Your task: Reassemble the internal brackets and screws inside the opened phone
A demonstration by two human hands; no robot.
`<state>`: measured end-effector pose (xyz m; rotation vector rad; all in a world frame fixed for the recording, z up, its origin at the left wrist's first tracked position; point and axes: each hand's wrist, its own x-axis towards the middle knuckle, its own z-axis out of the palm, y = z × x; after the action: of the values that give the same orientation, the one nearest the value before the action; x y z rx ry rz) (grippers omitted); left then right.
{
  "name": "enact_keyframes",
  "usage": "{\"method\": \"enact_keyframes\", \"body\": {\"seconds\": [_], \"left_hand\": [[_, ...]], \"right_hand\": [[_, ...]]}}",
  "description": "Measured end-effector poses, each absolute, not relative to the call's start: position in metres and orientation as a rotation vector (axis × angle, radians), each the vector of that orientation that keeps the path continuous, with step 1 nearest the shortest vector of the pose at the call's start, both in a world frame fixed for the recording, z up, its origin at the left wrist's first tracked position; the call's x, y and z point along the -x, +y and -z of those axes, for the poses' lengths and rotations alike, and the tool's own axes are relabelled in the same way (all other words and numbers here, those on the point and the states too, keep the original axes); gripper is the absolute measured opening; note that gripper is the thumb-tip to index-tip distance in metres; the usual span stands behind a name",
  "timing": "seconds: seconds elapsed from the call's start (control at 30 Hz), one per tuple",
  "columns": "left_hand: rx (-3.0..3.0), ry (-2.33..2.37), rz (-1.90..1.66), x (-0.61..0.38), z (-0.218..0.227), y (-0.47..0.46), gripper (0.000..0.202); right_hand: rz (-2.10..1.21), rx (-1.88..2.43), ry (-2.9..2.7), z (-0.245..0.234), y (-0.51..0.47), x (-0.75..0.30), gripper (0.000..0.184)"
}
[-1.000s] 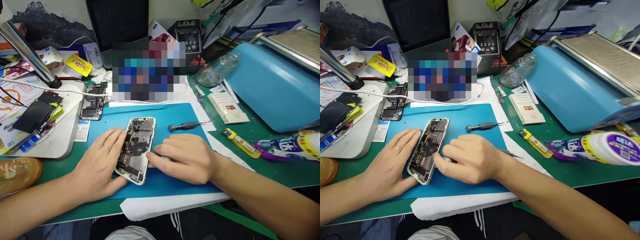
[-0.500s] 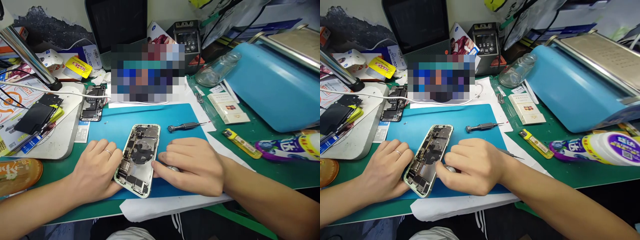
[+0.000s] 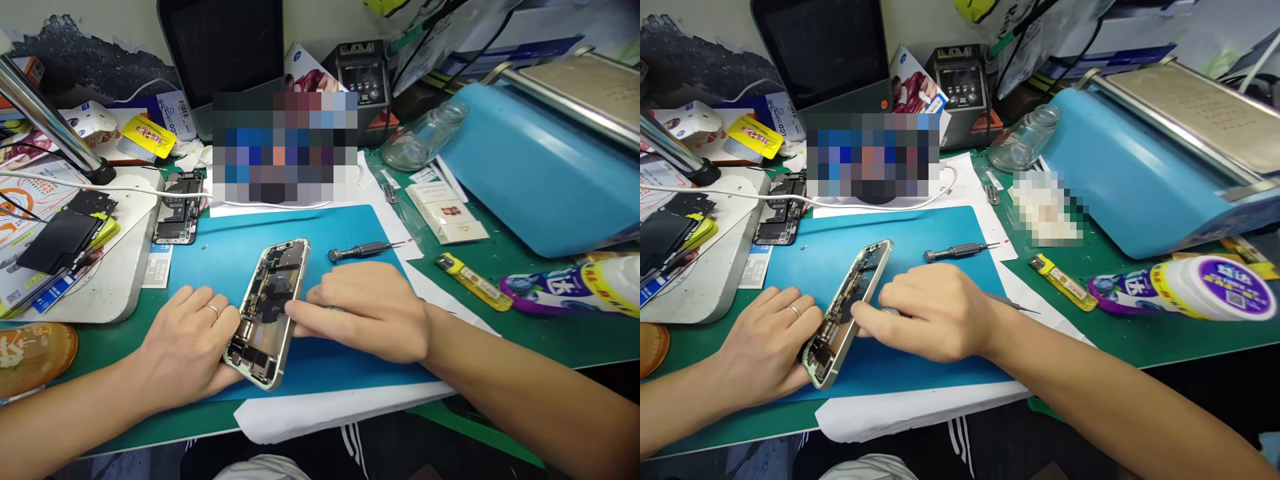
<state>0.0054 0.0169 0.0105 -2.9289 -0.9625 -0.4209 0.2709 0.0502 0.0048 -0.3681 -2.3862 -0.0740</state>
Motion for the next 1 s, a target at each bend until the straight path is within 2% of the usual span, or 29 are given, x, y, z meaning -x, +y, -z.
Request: {"method": "enact_keyframes", "body": {"seconds": [0.57,1.0], "left_hand": [[3.035,-1.026,0.441,-0.003,-0.007,0.023,0.021],[3.026,-1.167,0.384,-0.003,-0.007,0.020,0.027]], "right_hand": [[0.114,0.546,-2.281,-0.008,0.056,-0.269,0.010],[0.064,0.496,-2.406,-0.003,0.067,-0.282,0.005]]}}
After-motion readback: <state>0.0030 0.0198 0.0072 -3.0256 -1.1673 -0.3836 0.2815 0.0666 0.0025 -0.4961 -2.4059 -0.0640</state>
